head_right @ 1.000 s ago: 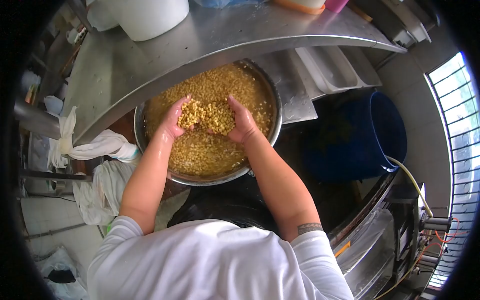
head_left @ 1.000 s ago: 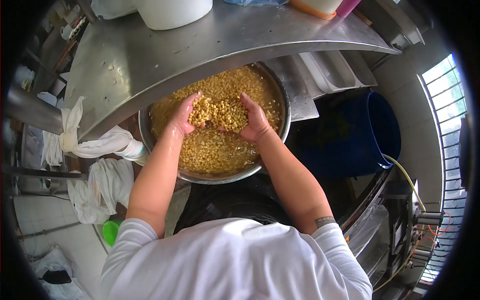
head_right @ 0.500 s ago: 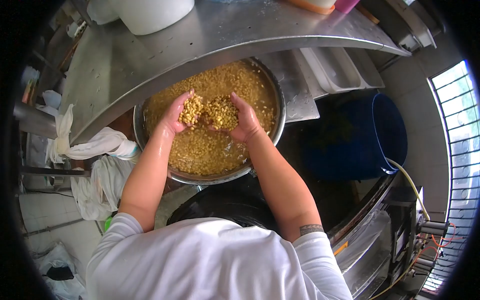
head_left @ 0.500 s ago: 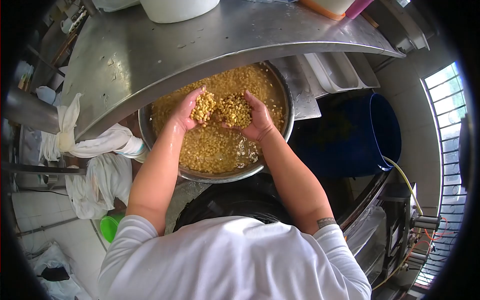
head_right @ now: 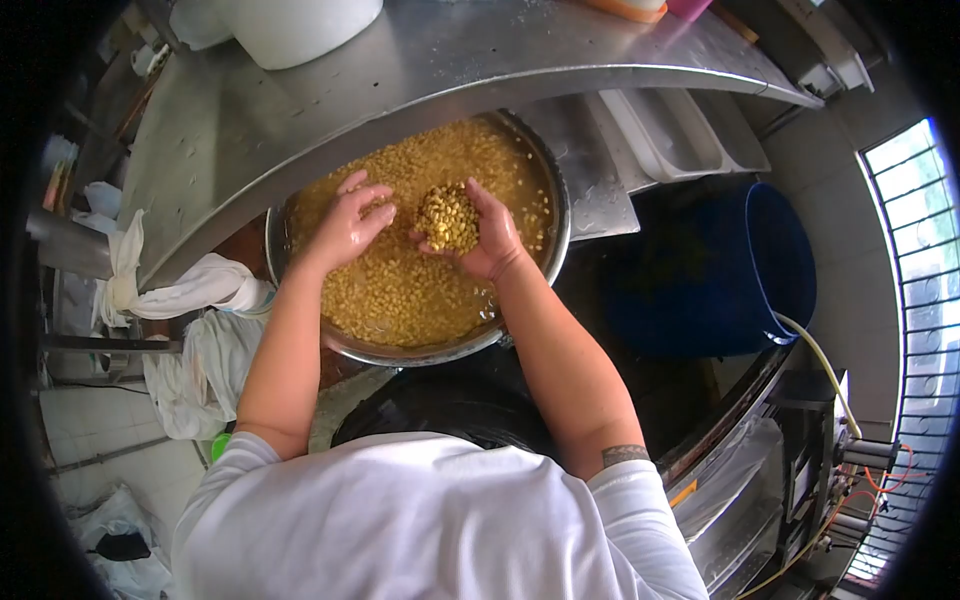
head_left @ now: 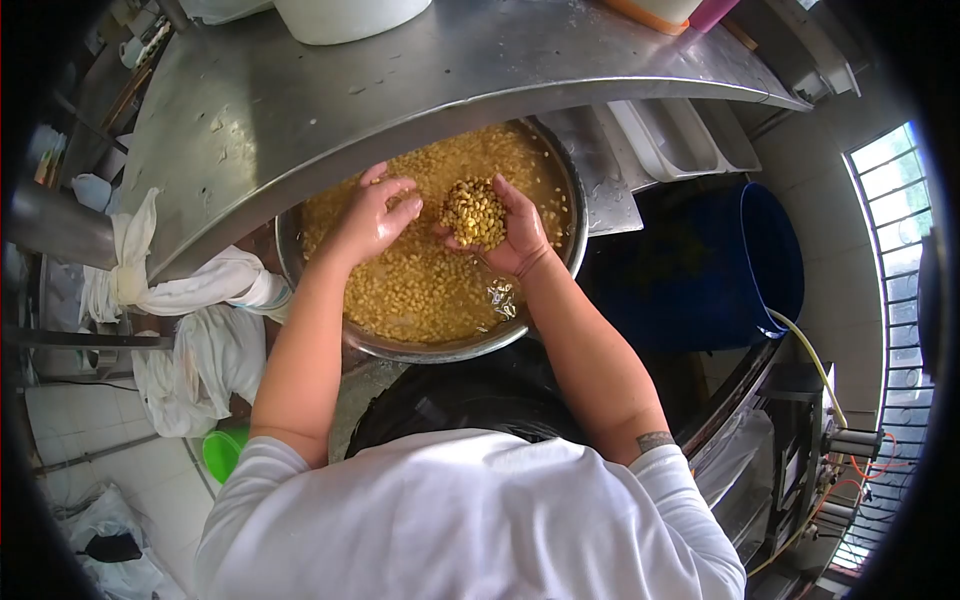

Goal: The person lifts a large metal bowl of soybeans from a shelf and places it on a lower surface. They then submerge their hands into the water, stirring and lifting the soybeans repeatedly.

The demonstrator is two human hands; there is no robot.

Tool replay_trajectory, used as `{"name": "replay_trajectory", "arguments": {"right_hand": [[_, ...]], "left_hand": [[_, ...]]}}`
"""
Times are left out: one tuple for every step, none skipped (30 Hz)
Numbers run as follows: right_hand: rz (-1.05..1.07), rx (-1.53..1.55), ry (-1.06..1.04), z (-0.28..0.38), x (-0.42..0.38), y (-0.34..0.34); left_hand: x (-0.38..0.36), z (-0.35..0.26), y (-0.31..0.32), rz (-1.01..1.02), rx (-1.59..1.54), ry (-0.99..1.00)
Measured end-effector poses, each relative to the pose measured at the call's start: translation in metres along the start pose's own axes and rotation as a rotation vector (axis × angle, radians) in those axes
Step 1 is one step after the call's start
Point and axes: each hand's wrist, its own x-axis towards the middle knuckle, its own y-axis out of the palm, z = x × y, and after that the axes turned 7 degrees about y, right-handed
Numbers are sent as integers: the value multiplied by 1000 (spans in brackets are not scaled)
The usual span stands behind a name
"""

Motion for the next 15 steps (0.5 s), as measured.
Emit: {"name": "replay_trajectory", "arguments": {"right_hand": [[-17,4,-4,1,0,1],[-15,5,-4,1,0,0],[12,26,-2,2,2,-2],[37,46,0,1,3,-4],[39,47,-1,1,4,-6],[44,52,4,2,5,-7],[48,56,10,2,5,-8],[49,55,10,1,5,-8],[46,55,15,2,6,-9],[43,55,19,2,6,-9],[43,53,21,2,6,-10],[50,49,18,2,5,-9],[57,45,15,2,5,-9],[58,44,16,1,4,-8],[-14,6,-45,-2,2,-3]], "left_hand": [[-6,-5,-2,1,2,-1],[-12,-10,-4,53,122,78],[-18,-15,-4,106,243,158],[-25,-12,3,120,159,170],[-29,-11,9,140,185,188],[-35,-16,16,124,246,196],[-39,-21,22,108,305,203],[-40,-20,27,107,306,203],[-40,-20,31,97,267,208],[-40,-19,33,87,227,211],[-41,-17,33,85,227,210],[-41,-17,32,63,222,234],[-42,-16,30,41,217,257],[-42,-15,26,40,218,257],[-42,-13,21,21,133,233]]}}
